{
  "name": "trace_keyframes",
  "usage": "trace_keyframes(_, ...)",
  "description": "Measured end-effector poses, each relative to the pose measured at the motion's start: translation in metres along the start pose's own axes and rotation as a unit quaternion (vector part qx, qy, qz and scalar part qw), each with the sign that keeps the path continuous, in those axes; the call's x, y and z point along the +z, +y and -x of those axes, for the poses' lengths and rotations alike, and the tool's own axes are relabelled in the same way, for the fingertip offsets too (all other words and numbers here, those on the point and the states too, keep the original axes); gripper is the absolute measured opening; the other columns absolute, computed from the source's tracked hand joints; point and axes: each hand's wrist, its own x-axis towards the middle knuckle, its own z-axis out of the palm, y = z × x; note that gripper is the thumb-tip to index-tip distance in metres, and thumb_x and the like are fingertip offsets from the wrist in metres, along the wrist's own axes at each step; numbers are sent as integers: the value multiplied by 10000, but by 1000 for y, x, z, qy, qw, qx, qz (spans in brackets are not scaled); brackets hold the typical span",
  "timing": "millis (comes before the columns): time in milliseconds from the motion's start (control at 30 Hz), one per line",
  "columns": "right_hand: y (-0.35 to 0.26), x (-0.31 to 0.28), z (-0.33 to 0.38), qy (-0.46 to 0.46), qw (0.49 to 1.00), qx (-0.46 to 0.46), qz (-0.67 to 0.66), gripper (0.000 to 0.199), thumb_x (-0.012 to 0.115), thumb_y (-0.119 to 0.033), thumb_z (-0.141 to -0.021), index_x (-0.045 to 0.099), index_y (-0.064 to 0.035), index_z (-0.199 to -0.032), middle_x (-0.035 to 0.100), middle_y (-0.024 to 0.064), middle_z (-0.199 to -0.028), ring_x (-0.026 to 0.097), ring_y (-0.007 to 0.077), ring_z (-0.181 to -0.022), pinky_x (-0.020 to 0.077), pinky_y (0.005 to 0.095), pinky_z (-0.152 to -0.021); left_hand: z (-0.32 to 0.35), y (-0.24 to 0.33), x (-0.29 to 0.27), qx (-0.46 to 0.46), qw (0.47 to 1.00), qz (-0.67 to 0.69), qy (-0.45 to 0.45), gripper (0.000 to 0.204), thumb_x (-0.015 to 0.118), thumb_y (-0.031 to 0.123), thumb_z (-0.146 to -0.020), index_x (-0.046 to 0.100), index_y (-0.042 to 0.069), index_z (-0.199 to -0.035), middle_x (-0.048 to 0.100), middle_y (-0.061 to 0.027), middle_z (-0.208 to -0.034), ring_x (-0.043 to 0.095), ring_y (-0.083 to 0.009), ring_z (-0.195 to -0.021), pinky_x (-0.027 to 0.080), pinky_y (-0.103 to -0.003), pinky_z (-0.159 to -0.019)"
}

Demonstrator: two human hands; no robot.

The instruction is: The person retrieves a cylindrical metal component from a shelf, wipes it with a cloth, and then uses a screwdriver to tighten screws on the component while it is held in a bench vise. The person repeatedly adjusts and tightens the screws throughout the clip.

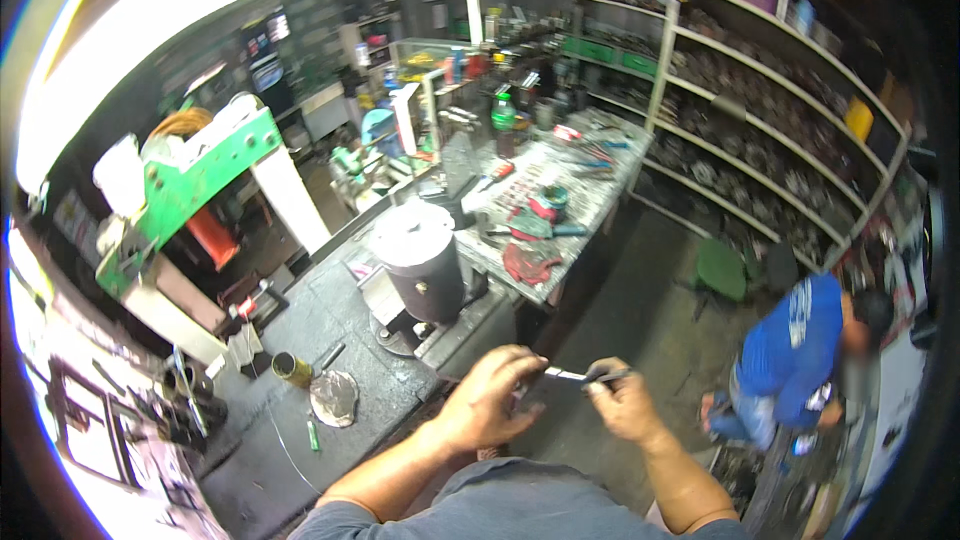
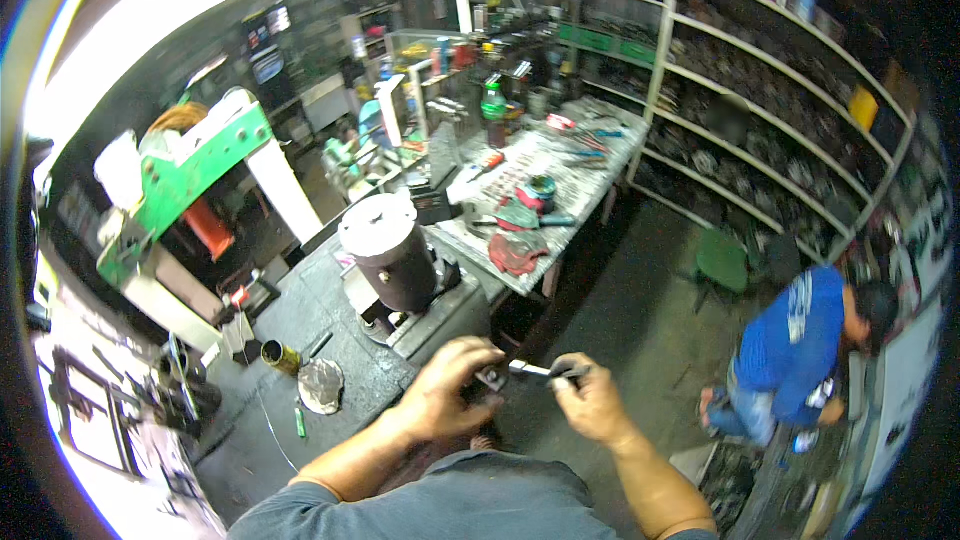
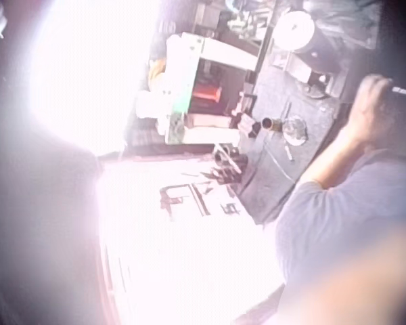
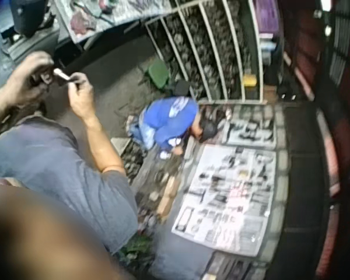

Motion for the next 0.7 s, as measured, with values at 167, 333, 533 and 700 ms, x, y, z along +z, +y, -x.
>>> trace_keyframes(167,-121,-46,-119,-63,906,-345,238,296,772,17,-893,739,16,-1187,691,201,-947,669,374,-838,547,445,-785,-52,-17,-96,-9,916,-279,290,715,965,233,-727,686,78,-1367,594,-240,-1490,564,-471,-1408,452,-582,-1202)
trace_keyframes(333,-219,-7,-238,-196,691,-589,370,346,839,-49,-801,764,-82,-1137,696,100,-1035,677,330,-1144,319,644,-1270,-97,-32,-130,-230,882,-367,186,1088,1006,524,-689,576,88,-1588,463,-286,-1681,440,-491,-1559,394,-564,-1288)
trace_keyframes(533,-283,65,-326,-377,473,-700,379,294,769,-66,-808,827,-169,-1077,711,27,-1035,641,284,-1305,216,675,-1348,-106,-35,-120,-309,872,-330,185,968,982,501,-732,616,94,-1531,528,-232,-1652,489,-448,-1529,418,-529,-1275)
trace_keyframes(700,-314,94,-339,-435,297,-791,313,179,735,-107,-856,809,-169,-1007,698,30,-1023,640,280,-1332,258,625,-1374,-106,-36,-119,-323,868,-316,208,935,977,522,-734,629,114,-1500,544,-224,-1627,507,-442,-1508,431,-530,-1267)
